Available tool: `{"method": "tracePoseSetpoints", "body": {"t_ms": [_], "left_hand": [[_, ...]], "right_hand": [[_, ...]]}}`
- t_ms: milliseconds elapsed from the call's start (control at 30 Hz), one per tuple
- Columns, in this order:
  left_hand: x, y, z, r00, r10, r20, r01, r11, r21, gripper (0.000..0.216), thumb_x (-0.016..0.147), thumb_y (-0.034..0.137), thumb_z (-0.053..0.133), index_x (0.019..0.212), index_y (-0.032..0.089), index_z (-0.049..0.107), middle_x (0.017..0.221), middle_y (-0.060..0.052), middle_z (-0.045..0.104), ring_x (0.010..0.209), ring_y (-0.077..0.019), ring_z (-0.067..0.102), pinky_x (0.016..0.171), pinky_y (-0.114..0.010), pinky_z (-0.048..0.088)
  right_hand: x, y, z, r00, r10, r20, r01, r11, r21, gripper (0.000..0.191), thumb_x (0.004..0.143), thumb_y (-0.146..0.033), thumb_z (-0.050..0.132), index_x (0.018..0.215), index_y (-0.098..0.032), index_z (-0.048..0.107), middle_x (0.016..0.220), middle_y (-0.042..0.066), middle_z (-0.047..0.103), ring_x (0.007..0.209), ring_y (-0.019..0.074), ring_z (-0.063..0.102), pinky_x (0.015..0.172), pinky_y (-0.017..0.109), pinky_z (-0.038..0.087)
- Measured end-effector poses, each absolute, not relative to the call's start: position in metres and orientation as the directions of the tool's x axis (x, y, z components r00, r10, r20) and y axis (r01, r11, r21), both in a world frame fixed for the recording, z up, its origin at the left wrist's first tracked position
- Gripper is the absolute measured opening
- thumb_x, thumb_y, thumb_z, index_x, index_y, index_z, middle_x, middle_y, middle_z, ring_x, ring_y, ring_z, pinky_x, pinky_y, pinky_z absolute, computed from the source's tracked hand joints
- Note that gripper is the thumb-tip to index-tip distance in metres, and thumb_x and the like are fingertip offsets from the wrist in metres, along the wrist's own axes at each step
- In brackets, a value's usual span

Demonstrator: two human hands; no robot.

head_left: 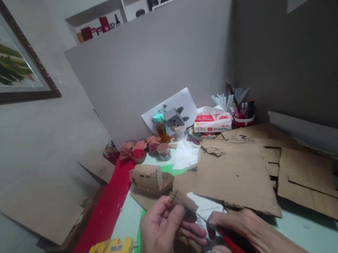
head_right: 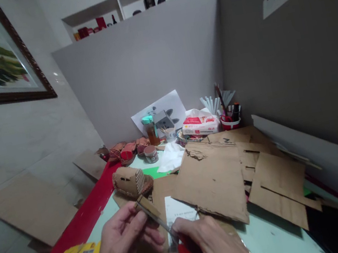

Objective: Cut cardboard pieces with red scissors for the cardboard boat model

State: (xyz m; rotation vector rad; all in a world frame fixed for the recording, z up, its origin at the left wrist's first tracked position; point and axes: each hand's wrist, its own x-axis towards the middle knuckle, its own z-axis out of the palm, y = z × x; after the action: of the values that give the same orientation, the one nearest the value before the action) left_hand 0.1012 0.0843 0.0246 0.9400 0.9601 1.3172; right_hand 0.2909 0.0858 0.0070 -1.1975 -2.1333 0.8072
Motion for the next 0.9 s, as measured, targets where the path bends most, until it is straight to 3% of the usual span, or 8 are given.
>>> {"method": "tracePoseSetpoints", "body": {"t_ms": [300, 600, 800, 900], "left_hand": [[0.099, 0.087, 0.024, 0.034, 0.999, -0.040, -0.287, 0.048, 0.957, 0.025, 0.084, 0.035, 0.073, 0.076, 0.015, 0.063, 0.057, -0.007, 0.075, 0.048, -0.0155, 0.070, 0.051, -0.021, 0.056], [0.094, 0.094, 0.017, 0.033, 0.999, -0.041, -0.289, 0.049, 0.956, 0.030, 0.080, 0.038, 0.078, 0.072, 0.014, 0.061, 0.057, -0.004, 0.072, 0.046, -0.0165, 0.069, 0.045, -0.023, 0.058], [0.097, 0.095, 0.011, 0.042, 0.998, -0.035, -0.253, 0.045, 0.966, 0.027, 0.084, 0.036, 0.073, 0.073, 0.014, 0.062, 0.059, -0.002, 0.071, 0.046, -0.0130, 0.067, 0.044, -0.018, 0.052], [0.098, 0.093, 0.009, 0.072, 0.997, -0.028, -0.225, 0.043, 0.973, 0.023, 0.086, 0.036, 0.071, 0.080, 0.014, 0.066, 0.063, -0.001, 0.071, 0.050, -0.0126, 0.067, 0.047, -0.018, 0.051]], "right_hand": [[0.282, 0.087, -0.003, -0.410, 0.889, 0.204, 0.600, 0.432, -0.674, 0.030, 0.092, -0.050, 0.053, 0.086, -0.026, 0.068, 0.078, 0.004, 0.071, 0.068, 0.0222, 0.065, 0.058, 0.029, 0.046], [0.276, 0.094, 0.001, -0.476, 0.866, 0.151, 0.577, 0.438, -0.690, 0.022, 0.091, -0.031, 0.052, 0.070, -0.022, 0.052, 0.065, -0.002, 0.054, 0.059, 0.0141, 0.046, 0.055, 0.025, 0.032], [0.279, 0.091, 0.013, -0.460, 0.886, 0.054, 0.585, 0.348, -0.732, 0.029, 0.087, -0.050, 0.066, 0.078, -0.022, 0.063, 0.069, -0.001, 0.060, 0.062, 0.0159, 0.051, 0.057, 0.024, 0.037], [0.279, 0.089, 0.015, -0.423, 0.905, 0.054, 0.608, 0.327, -0.723, 0.034, 0.089, -0.056, 0.062, 0.081, -0.023, 0.067, 0.074, 0.001, 0.067, 0.068, 0.0191, 0.058, 0.064, 0.026, 0.041]]}}
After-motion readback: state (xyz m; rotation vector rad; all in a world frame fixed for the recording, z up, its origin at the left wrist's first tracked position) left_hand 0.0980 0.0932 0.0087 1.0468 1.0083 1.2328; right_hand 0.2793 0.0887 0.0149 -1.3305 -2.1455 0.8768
